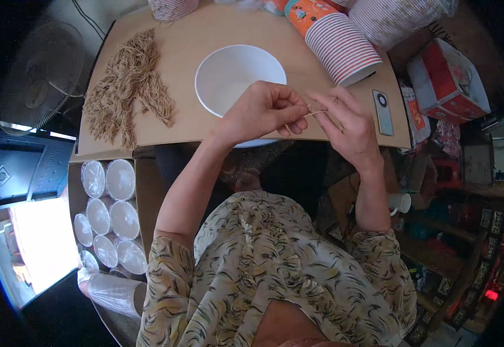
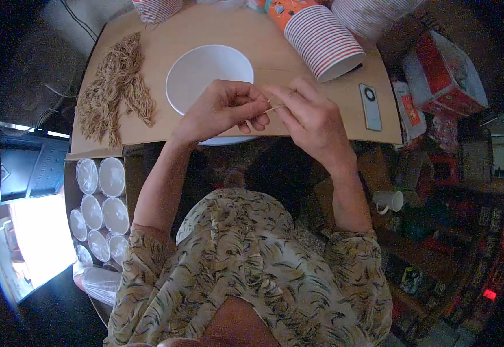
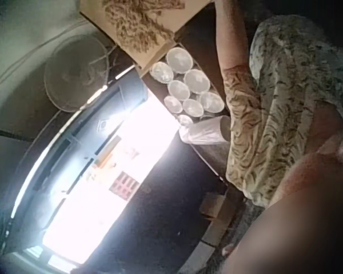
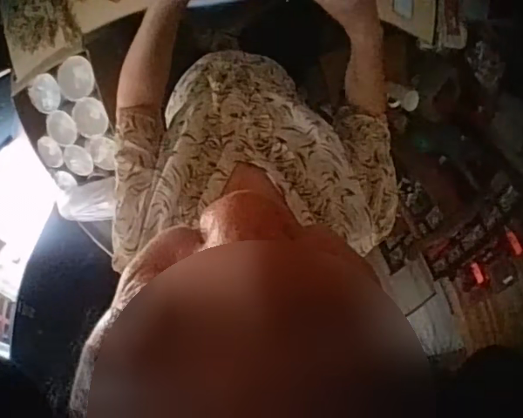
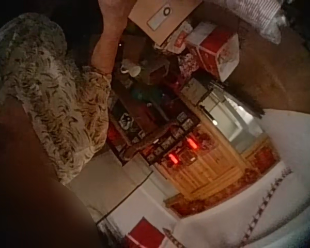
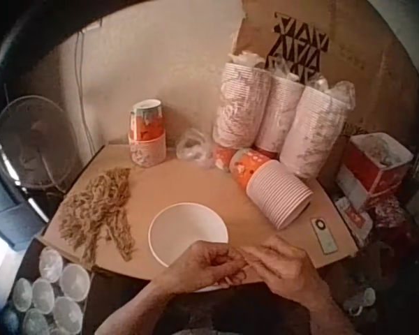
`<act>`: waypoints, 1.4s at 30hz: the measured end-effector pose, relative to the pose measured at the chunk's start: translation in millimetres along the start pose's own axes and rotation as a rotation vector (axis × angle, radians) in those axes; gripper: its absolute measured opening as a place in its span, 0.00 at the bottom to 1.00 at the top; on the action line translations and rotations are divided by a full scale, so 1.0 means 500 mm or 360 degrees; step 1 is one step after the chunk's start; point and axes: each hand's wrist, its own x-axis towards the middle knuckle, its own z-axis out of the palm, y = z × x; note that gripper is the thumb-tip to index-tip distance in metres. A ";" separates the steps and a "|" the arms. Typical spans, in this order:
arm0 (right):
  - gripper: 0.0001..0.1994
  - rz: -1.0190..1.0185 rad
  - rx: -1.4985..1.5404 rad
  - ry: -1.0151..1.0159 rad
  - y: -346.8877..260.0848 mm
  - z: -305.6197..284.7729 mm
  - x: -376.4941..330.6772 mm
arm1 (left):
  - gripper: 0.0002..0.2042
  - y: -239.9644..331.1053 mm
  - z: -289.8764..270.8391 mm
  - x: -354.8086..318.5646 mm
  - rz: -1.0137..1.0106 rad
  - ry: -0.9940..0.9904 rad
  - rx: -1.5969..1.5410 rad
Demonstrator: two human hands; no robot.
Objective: Attaching thin cord strings to the rims of paper buckets for packaging.
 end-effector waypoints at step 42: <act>0.05 0.0628 0.0932 0.0286 0.042 0.076 -0.013 | 0.15 -0.011 -0.017 -0.008 0.0207 0.0130 0.0003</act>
